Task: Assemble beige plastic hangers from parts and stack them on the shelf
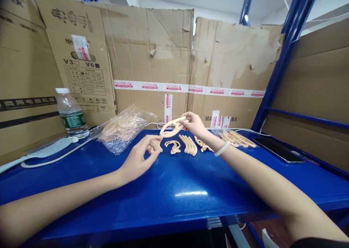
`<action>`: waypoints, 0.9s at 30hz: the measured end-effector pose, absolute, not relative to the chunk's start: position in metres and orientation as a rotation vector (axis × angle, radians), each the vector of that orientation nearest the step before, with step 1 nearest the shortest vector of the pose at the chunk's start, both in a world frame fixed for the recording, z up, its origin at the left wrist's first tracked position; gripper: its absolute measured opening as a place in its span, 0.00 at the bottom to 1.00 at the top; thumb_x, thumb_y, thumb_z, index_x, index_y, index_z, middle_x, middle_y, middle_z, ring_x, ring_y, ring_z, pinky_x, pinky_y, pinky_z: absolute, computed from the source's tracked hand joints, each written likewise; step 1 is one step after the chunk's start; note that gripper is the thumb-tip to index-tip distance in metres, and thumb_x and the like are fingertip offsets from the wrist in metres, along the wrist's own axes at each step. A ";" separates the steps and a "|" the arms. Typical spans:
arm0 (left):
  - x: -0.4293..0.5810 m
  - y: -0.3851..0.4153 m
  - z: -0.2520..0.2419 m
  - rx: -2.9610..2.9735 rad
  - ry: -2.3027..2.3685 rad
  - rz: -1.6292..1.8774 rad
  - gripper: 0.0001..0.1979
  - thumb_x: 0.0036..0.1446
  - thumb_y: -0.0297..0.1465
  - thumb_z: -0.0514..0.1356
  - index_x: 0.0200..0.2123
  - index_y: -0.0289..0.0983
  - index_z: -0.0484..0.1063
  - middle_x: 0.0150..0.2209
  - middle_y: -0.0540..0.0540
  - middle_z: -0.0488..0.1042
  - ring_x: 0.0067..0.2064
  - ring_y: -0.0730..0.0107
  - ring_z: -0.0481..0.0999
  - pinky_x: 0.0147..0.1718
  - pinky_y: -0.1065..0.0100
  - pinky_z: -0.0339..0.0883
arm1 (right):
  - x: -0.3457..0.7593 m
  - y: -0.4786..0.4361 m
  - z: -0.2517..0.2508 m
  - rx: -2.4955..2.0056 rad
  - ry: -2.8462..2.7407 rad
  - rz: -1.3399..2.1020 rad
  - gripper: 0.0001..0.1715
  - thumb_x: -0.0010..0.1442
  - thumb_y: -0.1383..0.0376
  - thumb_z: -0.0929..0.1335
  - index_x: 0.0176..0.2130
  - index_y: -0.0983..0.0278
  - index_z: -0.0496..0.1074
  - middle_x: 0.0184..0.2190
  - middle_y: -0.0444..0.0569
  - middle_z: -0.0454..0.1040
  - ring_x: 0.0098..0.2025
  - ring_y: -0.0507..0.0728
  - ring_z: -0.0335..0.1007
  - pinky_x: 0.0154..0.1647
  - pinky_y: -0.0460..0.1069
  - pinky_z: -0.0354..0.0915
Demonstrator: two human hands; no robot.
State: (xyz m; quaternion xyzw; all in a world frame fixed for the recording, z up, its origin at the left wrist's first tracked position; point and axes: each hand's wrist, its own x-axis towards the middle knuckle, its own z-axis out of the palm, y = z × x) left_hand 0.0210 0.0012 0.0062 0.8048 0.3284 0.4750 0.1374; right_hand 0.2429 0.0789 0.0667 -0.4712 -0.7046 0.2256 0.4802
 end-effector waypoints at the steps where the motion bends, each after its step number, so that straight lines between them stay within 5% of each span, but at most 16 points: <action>1: 0.022 0.001 0.010 2.152 1.021 1.412 0.17 0.56 0.26 0.56 0.50 0.38 0.64 0.47 0.43 0.70 0.34 0.71 0.73 0.33 0.67 0.69 | 0.243 0.067 0.066 -1.099 -1.702 0.586 0.10 0.58 0.66 0.68 0.40 0.66 0.67 0.27 0.46 0.73 0.20 0.47 0.64 0.22 0.44 0.63; 7: 0.032 -0.010 0.020 1.658 1.067 1.102 0.20 0.55 0.37 0.61 0.49 0.34 0.65 0.46 0.40 0.72 0.20 0.81 0.66 0.16 0.74 0.58 | 0.232 0.009 0.048 -0.926 -1.622 0.885 0.20 0.51 0.56 0.73 0.38 0.66 0.69 0.22 0.42 0.69 0.16 0.45 0.56 0.14 0.43 0.52; 14: 0.037 -0.031 0.004 1.896 0.857 0.980 0.13 0.61 0.38 0.55 0.36 0.33 0.70 0.28 0.48 0.74 0.23 0.76 0.69 0.20 0.74 0.59 | 0.223 -0.019 0.034 -0.849 -1.705 1.048 0.20 0.52 0.54 0.73 0.37 0.66 0.69 0.22 0.40 0.69 0.14 0.43 0.57 0.14 0.42 0.54; 22: 0.036 -0.025 0.004 1.849 0.928 1.283 0.12 0.64 0.39 0.53 0.34 0.36 0.66 0.27 0.51 0.70 0.23 0.77 0.67 0.21 0.74 0.61 | 0.234 -0.010 0.028 -0.915 -1.691 1.467 0.19 0.46 0.57 0.76 0.30 0.67 0.70 0.21 0.45 0.73 0.21 0.50 0.71 0.21 0.44 0.66; 27: 0.030 -0.010 0.007 1.803 0.927 1.442 0.10 0.64 0.39 0.53 0.35 0.38 0.63 0.20 0.56 0.64 0.21 0.76 0.66 0.22 0.74 0.64 | 0.244 0.003 0.030 -0.991 -1.618 1.370 0.17 0.47 0.58 0.76 0.27 0.69 0.74 0.17 0.42 0.68 0.19 0.45 0.60 0.15 0.39 0.54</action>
